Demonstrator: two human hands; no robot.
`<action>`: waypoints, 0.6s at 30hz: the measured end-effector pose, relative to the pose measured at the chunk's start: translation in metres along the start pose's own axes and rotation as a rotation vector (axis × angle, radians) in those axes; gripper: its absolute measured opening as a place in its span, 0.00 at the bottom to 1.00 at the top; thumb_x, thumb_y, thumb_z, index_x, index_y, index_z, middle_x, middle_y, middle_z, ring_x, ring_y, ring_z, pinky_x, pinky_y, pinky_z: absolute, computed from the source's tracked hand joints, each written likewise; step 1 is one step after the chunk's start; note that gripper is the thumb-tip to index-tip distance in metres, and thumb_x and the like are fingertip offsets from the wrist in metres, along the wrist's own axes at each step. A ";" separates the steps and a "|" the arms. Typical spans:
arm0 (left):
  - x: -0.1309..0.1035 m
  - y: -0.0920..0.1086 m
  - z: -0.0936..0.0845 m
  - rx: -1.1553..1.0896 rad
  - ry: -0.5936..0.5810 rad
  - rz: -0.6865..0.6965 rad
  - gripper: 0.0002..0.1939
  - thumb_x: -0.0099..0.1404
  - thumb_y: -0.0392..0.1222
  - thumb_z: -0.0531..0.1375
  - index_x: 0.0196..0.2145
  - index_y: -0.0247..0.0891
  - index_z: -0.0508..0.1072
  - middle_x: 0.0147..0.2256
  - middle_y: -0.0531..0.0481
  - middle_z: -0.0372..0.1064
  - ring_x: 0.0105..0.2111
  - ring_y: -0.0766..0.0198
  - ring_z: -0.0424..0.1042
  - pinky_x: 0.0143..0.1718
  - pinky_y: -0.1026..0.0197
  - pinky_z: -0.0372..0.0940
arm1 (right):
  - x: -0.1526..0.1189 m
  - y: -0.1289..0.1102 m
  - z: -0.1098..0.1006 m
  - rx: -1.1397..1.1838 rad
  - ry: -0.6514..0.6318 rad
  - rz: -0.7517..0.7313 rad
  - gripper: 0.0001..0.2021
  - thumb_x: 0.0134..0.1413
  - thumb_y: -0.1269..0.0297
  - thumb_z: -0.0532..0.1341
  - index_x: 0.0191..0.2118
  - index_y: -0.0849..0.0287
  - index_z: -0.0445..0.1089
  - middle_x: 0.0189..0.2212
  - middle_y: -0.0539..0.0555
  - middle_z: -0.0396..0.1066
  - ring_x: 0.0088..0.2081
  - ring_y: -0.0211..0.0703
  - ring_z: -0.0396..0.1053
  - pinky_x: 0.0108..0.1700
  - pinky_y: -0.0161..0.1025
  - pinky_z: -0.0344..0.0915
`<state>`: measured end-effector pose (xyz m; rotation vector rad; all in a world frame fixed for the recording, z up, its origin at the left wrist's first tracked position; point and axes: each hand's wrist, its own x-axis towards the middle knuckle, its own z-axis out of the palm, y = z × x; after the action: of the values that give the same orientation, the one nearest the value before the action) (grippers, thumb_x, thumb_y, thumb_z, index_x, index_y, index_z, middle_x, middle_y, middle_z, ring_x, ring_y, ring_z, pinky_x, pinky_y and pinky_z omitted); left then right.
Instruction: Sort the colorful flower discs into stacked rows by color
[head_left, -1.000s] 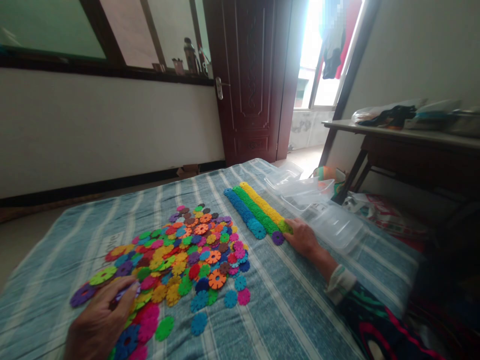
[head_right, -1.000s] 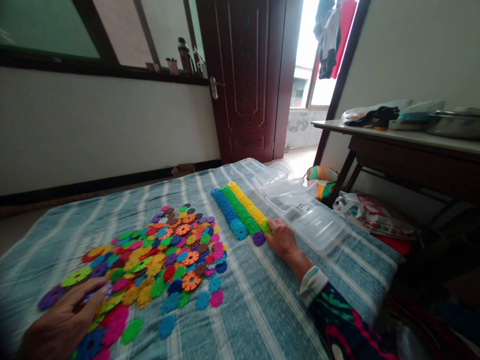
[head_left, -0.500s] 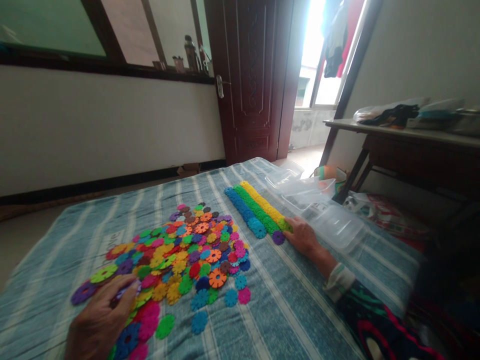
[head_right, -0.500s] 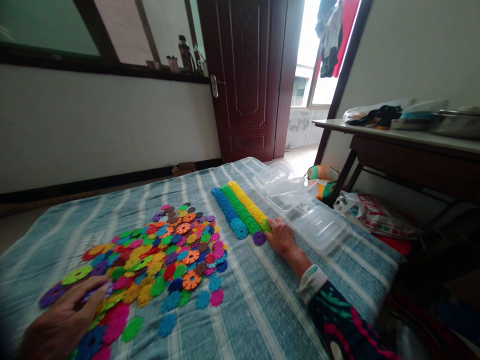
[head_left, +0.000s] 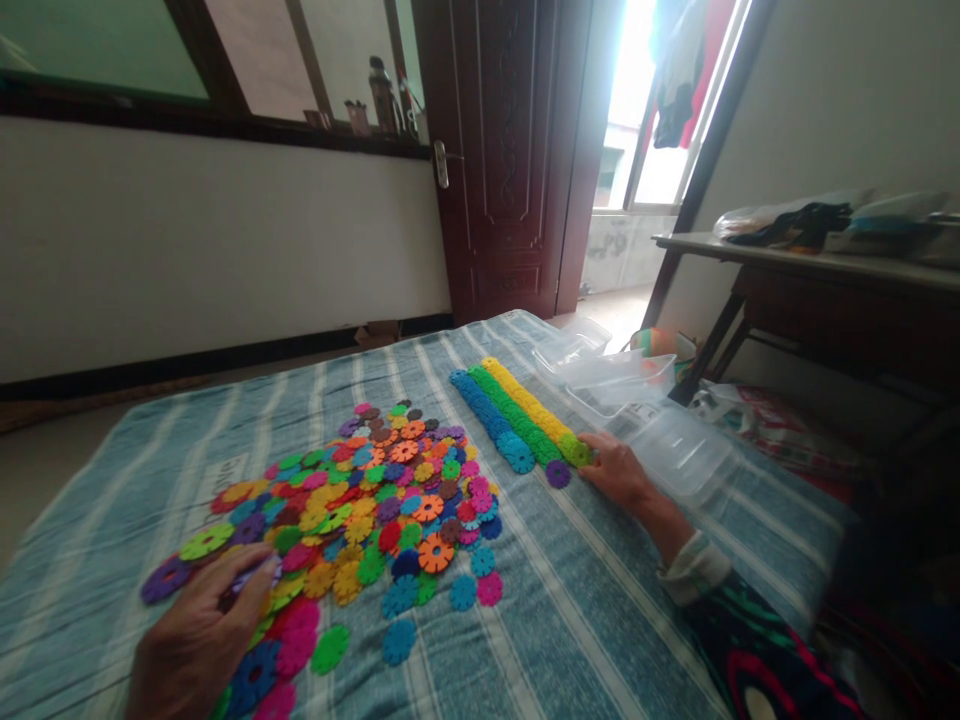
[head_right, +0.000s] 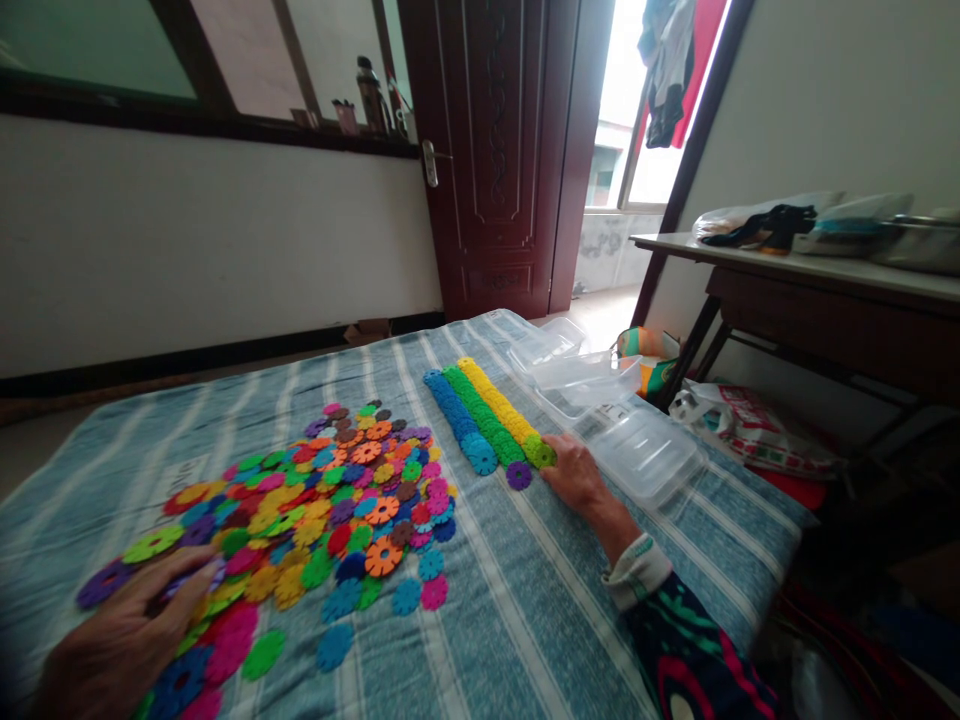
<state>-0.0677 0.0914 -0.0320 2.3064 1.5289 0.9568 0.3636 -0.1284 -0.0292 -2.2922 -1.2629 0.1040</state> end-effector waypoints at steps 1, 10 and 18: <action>0.000 0.001 0.000 0.006 -0.008 -0.002 0.21 0.51 0.57 0.52 0.33 0.39 0.73 0.43 0.43 0.75 0.45 0.53 0.73 0.55 0.54 0.63 | 0.000 0.001 0.000 -0.002 0.002 0.000 0.24 0.44 0.74 0.62 0.52 0.60 0.69 0.45 0.54 0.72 0.37 0.39 0.70 0.45 0.35 0.65; 0.000 -0.002 0.000 0.016 0.014 0.003 0.21 0.52 0.57 0.51 0.33 0.40 0.73 0.42 0.46 0.76 0.44 0.55 0.74 0.55 0.55 0.64 | -0.019 -0.027 0.003 -0.134 0.041 -0.056 0.13 0.54 0.63 0.61 0.47 0.55 0.69 0.44 0.55 0.70 0.43 0.44 0.69 0.44 0.36 0.62; 0.001 0.005 -0.002 0.018 -0.029 0.001 0.25 0.52 0.57 0.49 0.34 0.35 0.73 0.42 0.39 0.75 0.46 0.51 0.73 0.56 0.52 0.63 | -0.029 -0.054 0.015 -0.241 -0.048 -0.096 0.07 0.58 0.60 0.60 0.40 0.56 0.69 0.41 0.54 0.70 0.42 0.43 0.69 0.40 0.34 0.60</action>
<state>-0.0654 0.0896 -0.0278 2.3230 1.5314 0.9101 0.3012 -0.1222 -0.0218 -2.4371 -1.4780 -0.0300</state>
